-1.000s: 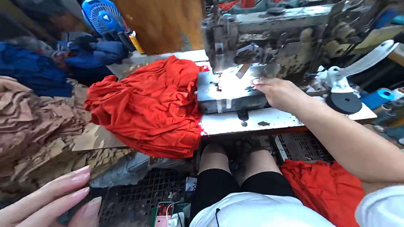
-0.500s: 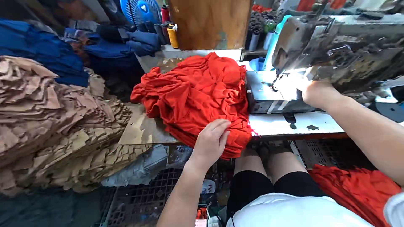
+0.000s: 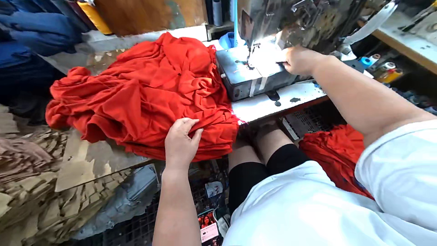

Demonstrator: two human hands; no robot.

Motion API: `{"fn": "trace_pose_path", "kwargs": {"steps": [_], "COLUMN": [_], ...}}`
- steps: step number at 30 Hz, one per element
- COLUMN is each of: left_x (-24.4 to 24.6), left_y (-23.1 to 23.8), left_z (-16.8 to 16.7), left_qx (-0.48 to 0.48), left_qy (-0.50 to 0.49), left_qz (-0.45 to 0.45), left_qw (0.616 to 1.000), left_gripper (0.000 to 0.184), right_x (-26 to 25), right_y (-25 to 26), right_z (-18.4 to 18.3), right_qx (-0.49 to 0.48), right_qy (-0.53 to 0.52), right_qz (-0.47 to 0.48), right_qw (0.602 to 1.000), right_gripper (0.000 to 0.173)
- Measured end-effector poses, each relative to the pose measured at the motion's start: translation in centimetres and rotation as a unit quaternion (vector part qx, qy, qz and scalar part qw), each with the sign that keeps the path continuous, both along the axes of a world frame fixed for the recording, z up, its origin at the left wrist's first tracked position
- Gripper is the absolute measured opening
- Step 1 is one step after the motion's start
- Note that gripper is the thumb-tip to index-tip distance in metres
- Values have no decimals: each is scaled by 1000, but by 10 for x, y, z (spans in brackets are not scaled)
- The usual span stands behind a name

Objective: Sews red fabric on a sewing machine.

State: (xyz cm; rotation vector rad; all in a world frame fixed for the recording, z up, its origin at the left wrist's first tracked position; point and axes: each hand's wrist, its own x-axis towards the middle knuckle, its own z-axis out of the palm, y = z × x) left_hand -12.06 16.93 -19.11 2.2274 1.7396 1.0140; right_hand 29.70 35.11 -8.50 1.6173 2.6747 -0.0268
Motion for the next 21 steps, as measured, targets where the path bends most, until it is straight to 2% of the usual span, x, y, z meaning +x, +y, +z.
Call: {"fn": "trace_pose_path", "kwargs": {"steps": [3, 7, 9, 11, 13, 15, 17, 19, 20, 21], "left_x": [3, -1, 1, 6, 11, 11, 10, 15, 15, 13], "left_y": [2, 0, -2, 1, 8, 17, 28, 41, 48, 56], "left_z": [-2, 6, 10, 12, 19, 32, 50, 68, 74, 77], "left_qx": [21, 8, -15, -43, -99, -189, -287, -362, -398, -429], "left_qy": [-20, -139, -161, -138, -103, -67, -17, 33, 49, 52], "left_qz": [18, 66, 90, 100, 110, 105, 68, 29, 14, -5], "left_qw": [999, 988, 983, 984, 984, 974, 955, 931, 916, 902], "left_gripper": [16, 21, 20, 15, 13, 22, 37, 40, 36, 30], "right_x": [4, -12, -8, 3, 5, 3, 5, 11, 14, 18], "right_y": [7, -2, 9, 19, 16, 10, 11, 13, 16, 17], "right_z": [-1, -3, -17, -32, -35, -38, -48, -58, -64, -68], "right_qx": [12, 19, 55, 81, 105, 143, 200, 245, 264, 266], "right_qy": [-11, -21, 24, 100, 162, 199, 224, 249, 254, 255], "right_qz": [19, -67, -74, -63, -50, -37, -7, 44, 71, 88], "right_qw": [1000, 997, 995, 990, 980, 969, 954, 936, 928, 925], "right_gripper": [28, 31, 33, 29, 26, 23, 22, 23, 33, 51]}}
